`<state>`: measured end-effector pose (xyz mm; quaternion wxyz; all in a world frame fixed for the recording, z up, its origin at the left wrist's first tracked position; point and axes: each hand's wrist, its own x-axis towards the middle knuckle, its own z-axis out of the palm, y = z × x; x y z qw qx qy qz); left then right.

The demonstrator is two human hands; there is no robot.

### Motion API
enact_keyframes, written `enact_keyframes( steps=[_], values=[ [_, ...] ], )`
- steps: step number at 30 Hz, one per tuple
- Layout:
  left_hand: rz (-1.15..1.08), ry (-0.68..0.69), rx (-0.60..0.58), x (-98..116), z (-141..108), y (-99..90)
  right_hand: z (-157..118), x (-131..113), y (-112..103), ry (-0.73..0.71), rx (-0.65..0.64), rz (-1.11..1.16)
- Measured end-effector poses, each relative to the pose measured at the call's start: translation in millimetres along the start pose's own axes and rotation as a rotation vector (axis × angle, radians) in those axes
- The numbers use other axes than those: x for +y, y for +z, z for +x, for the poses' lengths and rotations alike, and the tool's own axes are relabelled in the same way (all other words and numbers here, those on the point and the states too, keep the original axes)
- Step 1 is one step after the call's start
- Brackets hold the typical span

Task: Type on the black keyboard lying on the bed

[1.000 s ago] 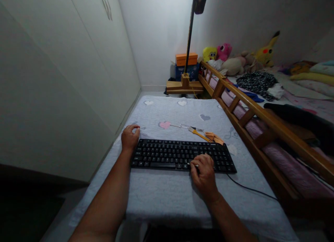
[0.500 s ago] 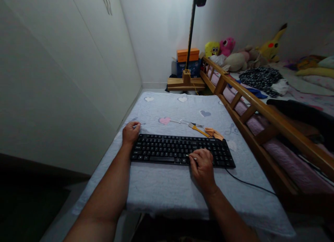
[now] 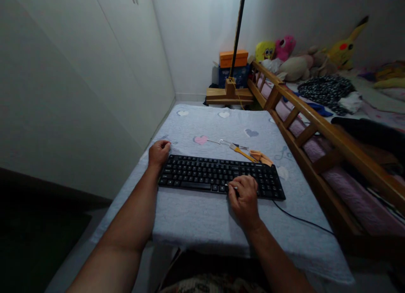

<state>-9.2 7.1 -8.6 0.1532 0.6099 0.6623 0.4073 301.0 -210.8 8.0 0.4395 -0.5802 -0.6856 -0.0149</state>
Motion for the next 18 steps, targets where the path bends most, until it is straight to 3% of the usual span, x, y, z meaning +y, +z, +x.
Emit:
enact_keyframes(
  steps=[18],
  values=[
    [-0.032, -0.028, 0.031, -6.5, 5.3, 4.8, 0.0, 0.0, -1.4, -0.016, -0.014, 0.01]
  ],
)
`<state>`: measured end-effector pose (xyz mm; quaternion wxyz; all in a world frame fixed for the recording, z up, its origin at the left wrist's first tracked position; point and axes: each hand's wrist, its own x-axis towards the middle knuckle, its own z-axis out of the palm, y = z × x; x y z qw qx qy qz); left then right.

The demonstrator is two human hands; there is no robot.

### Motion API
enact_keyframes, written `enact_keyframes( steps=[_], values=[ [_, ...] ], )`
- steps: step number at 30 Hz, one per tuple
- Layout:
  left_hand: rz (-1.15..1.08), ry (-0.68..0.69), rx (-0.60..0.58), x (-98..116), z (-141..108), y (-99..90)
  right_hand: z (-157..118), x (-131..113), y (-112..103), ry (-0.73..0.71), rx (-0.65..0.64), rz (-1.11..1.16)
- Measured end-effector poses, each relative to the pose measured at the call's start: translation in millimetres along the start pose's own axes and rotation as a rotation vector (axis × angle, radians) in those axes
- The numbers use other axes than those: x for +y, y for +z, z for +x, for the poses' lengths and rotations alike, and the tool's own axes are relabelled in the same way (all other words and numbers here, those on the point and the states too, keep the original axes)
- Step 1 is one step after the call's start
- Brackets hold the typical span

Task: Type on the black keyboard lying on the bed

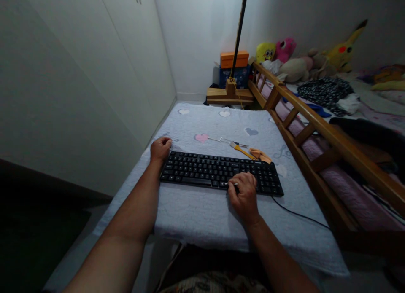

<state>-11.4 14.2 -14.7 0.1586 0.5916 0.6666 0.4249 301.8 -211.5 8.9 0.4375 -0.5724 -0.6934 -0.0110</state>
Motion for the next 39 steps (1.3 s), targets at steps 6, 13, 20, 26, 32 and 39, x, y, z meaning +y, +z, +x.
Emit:
enact_keyframes(
  steps=[6, 13, 20, 26, 32, 39],
  values=[
    [-0.028, -0.006, -0.001, 8, -3, -2.8, 2, 2, 3, 0.003, 0.031, -0.033],
    [-0.019, -0.02, -0.003, 15, -4, -4.0, 2, 4, 5, 0.008, 0.04, -0.071],
    [-0.002, -0.027, -0.012, 9, -2, -1.1, 1, 1, 1, 0.007, 0.017, -0.02],
    [-0.017, -0.018, -0.026, 8, -2, 0.0, -1, -1, -3, 0.01, -0.011, 0.016],
    [-0.018, -0.007, -0.035, 5, -1, 0.7, -1, -2, -5, 0.024, -0.039, 0.046],
    [-0.01, -0.023, -0.043, 7, -4, -0.6, 0, -1, -3, 0.036, -0.008, 0.021]
  ],
)
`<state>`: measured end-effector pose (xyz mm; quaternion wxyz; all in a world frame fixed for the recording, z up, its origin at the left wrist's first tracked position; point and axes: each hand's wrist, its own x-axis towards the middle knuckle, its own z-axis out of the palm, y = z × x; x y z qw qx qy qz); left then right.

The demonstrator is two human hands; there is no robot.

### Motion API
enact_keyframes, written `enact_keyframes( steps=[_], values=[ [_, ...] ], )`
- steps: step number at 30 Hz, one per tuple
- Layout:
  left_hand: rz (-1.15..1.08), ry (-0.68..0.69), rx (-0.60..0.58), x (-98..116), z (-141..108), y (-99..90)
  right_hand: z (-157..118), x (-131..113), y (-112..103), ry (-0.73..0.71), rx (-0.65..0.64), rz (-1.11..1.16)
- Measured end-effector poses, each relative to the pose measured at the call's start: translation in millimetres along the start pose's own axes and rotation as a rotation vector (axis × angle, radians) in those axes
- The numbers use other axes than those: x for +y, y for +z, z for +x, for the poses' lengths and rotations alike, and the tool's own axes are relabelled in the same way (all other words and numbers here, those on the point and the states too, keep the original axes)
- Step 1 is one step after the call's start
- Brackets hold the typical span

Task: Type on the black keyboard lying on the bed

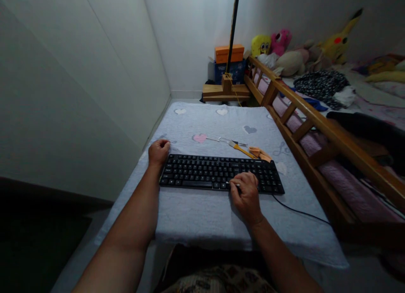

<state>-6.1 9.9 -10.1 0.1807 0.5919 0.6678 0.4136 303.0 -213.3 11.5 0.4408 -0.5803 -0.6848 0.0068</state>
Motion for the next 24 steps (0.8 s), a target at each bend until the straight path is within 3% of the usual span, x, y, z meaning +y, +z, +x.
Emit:
enact_keyframes(
  steps=[11, 17, 24],
  values=[
    [-0.055, -0.015, 0.01, -1, -2, -0.7, 0, 7, -5, 0.032, 0.072, -0.062],
    [-0.099, -0.027, 0.024, 0, -3, -2.4, 2, 14, -12, 0.091, -0.021, -0.064],
    [-0.11, -0.019, 0.019, -4, 0, -1.5, 7, 27, -28, 0.03, -0.068, -0.05]
  ],
)
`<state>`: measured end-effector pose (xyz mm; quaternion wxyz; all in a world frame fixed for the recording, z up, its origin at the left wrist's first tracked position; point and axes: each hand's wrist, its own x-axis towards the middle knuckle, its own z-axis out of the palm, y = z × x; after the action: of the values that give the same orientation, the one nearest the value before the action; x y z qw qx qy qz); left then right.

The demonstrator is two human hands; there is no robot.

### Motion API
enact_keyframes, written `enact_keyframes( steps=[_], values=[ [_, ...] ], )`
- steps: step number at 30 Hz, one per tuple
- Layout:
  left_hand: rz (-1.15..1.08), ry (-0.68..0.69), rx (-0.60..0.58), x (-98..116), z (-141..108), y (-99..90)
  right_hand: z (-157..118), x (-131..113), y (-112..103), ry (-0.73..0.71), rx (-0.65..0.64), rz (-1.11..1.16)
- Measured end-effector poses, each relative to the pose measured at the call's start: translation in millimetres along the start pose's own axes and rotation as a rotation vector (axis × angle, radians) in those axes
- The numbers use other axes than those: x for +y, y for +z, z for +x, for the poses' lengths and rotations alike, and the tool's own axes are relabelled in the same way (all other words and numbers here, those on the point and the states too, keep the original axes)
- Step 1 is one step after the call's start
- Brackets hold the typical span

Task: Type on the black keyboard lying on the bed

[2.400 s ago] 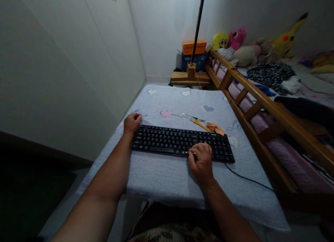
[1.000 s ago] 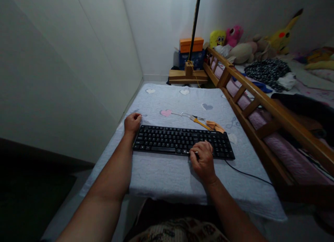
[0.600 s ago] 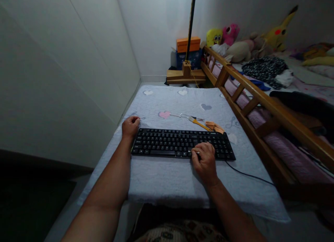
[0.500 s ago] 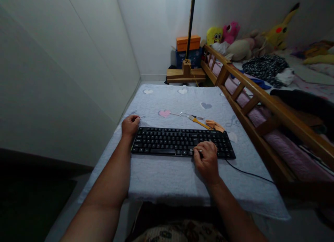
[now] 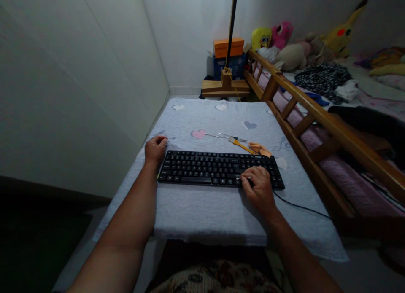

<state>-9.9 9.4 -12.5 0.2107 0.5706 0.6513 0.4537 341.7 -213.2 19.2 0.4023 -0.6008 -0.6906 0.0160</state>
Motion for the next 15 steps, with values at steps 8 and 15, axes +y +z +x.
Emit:
enact_keyframes(
  steps=[8, 15],
  values=[
    [-0.014, -0.018, 0.004, 3.3, -2.4, -1.4, -6.9, 5.9, 1.3, 0.027, 0.054, 0.008],
    [-0.01, -0.025, 0.007, 8.7, -5.3, -1.9, -6.0, 4.9, 2.0, 0.01, 0.069, 0.004]
  ],
)
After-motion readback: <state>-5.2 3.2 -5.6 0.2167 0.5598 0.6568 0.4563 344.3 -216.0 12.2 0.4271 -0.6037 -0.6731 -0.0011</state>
